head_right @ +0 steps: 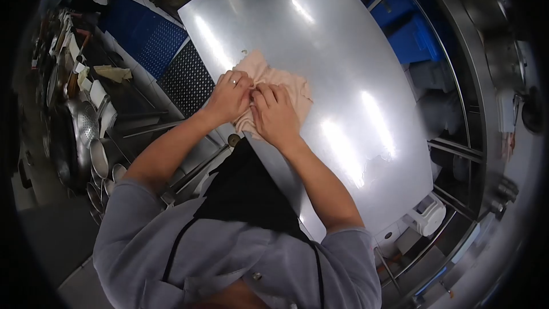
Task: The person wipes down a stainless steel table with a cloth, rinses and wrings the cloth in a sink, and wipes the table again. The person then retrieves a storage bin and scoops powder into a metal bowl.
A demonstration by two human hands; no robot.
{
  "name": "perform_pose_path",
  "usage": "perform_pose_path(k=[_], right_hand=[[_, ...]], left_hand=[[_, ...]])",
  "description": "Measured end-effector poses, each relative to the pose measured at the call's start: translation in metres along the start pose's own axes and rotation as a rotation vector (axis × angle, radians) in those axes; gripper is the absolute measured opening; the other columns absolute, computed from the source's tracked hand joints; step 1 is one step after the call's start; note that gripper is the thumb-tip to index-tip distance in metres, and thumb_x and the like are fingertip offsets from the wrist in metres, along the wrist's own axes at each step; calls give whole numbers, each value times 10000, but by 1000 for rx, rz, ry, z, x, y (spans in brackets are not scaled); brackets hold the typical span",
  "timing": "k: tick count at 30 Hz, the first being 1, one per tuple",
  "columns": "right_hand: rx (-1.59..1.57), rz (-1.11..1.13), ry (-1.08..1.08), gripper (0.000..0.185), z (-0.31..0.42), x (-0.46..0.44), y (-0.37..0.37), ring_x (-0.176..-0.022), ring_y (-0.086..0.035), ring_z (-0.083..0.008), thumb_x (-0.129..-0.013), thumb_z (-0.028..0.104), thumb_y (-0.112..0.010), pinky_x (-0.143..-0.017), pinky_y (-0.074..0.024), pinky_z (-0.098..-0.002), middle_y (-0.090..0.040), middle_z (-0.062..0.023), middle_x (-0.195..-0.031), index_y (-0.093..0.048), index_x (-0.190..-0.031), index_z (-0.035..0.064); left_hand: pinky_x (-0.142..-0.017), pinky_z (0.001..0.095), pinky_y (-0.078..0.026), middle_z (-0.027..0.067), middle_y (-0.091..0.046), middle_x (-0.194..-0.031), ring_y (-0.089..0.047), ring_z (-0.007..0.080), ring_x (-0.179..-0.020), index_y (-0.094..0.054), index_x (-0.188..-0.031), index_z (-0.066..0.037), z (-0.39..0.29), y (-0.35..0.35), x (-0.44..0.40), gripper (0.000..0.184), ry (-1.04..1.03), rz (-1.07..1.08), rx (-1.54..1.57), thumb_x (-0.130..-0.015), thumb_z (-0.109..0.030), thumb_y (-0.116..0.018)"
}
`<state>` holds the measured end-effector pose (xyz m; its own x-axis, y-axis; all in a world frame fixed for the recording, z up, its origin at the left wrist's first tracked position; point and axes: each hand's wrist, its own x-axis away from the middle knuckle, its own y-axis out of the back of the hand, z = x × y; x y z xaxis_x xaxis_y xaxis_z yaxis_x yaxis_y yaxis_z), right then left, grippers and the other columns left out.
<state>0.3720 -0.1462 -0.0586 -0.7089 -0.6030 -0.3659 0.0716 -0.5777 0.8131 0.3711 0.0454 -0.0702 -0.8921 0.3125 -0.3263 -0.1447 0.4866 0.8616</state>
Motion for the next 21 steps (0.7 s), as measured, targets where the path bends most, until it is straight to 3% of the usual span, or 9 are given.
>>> perform_pose_path(k=[6,11,16,21], right_hand=[[95,-138,-71,432,-26,-67,-29,-1181,-510,-329,-845,178,-618,-1052,-388,-468,-559,-157,-1274,-564,-1239,7],[36,-23,-50,417,-18,-47,-23,-1174,-510,-331,-816,153,-613,-1049,-388,-470,-560,-160,-1247,-565,-1205,10],[67,-152,-46,394,-12,-46,-25,-1171,-508,-334,-820,137,-601,-1054,-385,-478,-567,-151,-1226,-569,-1194,19],[61,-156,-82,411,-23,-64,-37,-1203,-499,-346,-840,144,-592,-1077,-364,-494,-564,-160,-1249,-561,-1230,17]], left_hand=[[-869,472,-452,165,-592,-1111,-551,373,-1020,-575,-1062,-32,45,-9,-70,230,75,-157,-127,-837,-82,-585],[-886,446,-452,159,-601,-1110,-549,356,-1040,-572,-1054,-30,22,-5,-25,217,144,-64,-114,-845,-90,-584],[-900,450,-450,158,-604,-1095,-552,355,-1035,-590,-1052,-26,26,0,-37,240,97,-202,-99,-823,-96,-600],[-902,451,-451,161,-605,-1105,-552,357,-1038,-602,-1064,-22,30,-12,-24,276,96,-157,-89,-803,-111,-605]])
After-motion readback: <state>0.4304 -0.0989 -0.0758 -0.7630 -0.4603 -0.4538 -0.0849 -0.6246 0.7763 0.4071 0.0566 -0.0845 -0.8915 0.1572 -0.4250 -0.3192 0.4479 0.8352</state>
